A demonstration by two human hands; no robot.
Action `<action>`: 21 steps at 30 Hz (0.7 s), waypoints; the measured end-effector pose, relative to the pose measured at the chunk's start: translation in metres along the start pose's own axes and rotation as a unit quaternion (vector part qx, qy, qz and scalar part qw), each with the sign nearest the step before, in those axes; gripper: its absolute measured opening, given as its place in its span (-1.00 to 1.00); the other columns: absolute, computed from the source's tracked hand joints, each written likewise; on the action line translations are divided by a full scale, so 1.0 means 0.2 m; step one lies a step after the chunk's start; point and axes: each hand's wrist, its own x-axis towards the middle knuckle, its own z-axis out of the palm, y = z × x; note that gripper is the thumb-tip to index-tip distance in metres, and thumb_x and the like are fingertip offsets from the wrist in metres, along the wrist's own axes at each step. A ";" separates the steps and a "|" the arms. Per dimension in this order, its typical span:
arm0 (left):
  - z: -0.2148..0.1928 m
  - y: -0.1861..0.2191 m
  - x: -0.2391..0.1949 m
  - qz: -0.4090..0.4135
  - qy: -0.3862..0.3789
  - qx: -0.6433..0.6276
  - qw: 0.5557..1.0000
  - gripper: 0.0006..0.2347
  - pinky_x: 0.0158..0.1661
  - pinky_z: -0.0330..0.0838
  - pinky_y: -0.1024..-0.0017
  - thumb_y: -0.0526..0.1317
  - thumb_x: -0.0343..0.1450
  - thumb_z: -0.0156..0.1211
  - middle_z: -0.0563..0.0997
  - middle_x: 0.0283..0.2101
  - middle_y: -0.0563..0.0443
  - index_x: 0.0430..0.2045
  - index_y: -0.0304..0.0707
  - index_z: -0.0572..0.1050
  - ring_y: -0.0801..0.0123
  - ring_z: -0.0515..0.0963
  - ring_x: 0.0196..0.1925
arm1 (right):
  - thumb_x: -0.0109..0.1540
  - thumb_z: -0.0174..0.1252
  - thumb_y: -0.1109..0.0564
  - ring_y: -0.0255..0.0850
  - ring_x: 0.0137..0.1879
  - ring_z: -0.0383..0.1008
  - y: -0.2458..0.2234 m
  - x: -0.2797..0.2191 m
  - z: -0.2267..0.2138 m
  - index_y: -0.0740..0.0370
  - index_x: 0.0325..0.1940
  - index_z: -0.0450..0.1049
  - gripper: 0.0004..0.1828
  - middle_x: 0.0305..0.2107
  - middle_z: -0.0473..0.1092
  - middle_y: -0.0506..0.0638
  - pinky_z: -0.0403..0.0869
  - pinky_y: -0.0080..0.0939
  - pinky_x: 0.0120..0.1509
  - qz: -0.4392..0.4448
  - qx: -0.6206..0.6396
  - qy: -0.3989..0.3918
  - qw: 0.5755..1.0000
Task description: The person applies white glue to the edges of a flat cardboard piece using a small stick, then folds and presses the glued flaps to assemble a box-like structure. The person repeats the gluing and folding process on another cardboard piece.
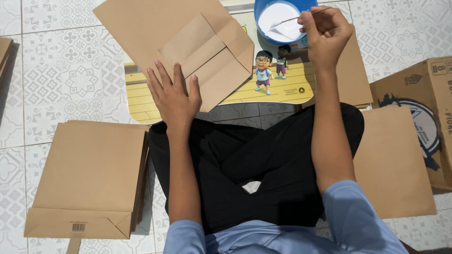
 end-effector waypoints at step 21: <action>0.00 0.00 0.00 0.005 0.009 0.003 1.000 -0.56 0.40 -0.01 -0.13 0.02 0.53 0.04 0.18 0.44 -0.44 0.21 -0.27 0.48 -0.35 0.06 0.49 | 0.41 0.21 0.47 -0.03 -0.12 0.61 0.02 0.01 -0.10 0.43 -0.02 0.45 -0.89 -0.25 0.53 0.28 0.63 -0.14 -0.03 -0.008 -0.021 0.046 0.999</action>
